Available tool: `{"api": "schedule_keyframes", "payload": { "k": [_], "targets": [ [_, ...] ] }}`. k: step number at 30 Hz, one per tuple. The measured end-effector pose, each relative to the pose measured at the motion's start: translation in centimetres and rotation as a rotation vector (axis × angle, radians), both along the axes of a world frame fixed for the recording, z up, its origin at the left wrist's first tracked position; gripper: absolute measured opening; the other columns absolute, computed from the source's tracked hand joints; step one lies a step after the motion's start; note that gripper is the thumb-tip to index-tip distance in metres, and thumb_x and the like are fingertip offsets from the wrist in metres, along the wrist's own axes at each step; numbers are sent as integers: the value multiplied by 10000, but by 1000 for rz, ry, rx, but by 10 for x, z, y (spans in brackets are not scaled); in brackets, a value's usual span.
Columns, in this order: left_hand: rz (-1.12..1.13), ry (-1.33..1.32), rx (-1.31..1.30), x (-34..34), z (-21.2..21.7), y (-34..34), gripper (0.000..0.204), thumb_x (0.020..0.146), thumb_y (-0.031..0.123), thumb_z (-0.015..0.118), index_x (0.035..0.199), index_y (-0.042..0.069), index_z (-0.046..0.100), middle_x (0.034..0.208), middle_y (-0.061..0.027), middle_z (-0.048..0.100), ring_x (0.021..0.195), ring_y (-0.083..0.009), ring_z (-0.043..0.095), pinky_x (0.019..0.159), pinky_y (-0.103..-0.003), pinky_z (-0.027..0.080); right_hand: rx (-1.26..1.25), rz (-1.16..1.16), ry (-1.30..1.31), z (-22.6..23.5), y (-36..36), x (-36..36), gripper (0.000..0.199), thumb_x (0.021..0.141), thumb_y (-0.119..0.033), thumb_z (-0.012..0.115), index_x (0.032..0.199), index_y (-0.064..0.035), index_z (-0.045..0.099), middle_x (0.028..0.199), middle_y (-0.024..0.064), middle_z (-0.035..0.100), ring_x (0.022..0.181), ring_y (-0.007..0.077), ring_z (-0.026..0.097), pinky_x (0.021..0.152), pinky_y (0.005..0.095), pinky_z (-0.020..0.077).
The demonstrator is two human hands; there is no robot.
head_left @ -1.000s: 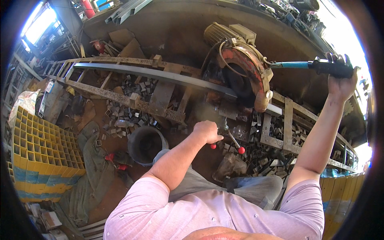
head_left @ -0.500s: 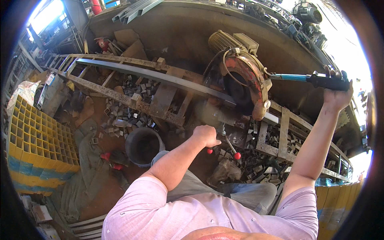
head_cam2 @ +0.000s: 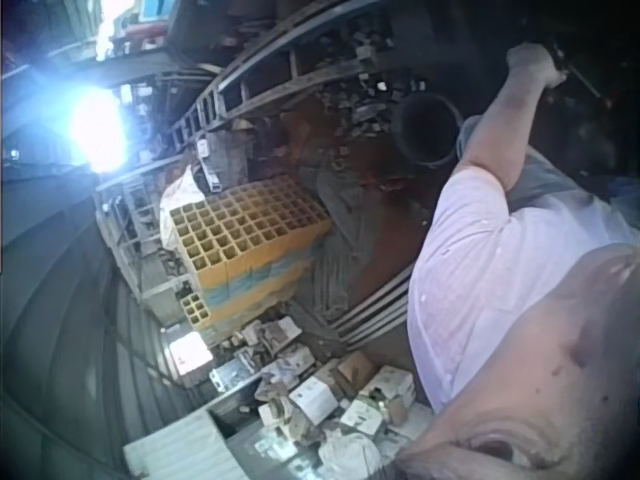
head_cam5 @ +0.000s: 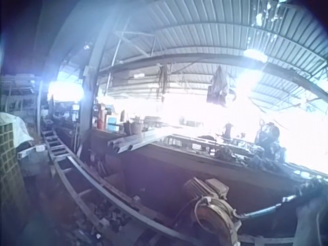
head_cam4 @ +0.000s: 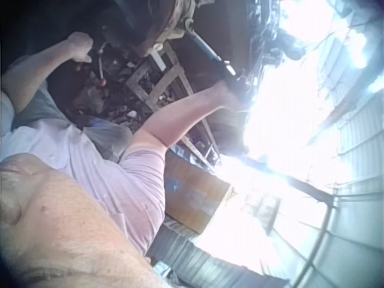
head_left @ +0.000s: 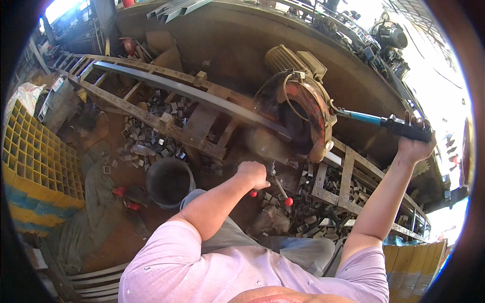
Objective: The person sits on the floor and repeatedly places long metal bars into a chop saw, cuts them, and removes the cut pieces. The person handles the bars and the saw handle directly.
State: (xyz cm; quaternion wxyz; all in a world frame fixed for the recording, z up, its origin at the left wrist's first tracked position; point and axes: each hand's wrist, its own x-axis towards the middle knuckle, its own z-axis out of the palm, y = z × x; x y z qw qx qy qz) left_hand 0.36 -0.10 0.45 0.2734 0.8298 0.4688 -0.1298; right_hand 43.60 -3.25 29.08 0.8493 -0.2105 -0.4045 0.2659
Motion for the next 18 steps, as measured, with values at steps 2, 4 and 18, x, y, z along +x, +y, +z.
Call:
{"api": "schedule_keyframes", "payload": {
  "k": [2,4,18],
  "targets": [
    [0,15,-9,2,1,-2,479,922,557,727,1008,102,847,1005,-70,826,1043,-291,779,921,-457,609,-43,-71,30,11,8,-3,419,1053,-318,410,1028,19,658,972,205,659,973,406,653,1096,676,477],
    [-15,21,6,1,1,-6,447,936,539,716,962,114,849,920,-27,826,1005,-260,784,907,-438,611,-61,-149,48,26,25,-11,439,1073,-330,384,1082,29,636,1042,226,663,1019,430,652,1075,680,486],
    [-18,-3,-103,4,-3,3,493,857,519,807,1136,113,826,1154,-111,810,1110,-288,772,949,-434,612,-295,-393,-662,131,273,-68,559,1139,-513,418,1288,-29,655,1072,139,749,1019,271,704,916,418,552]
  ]
}}
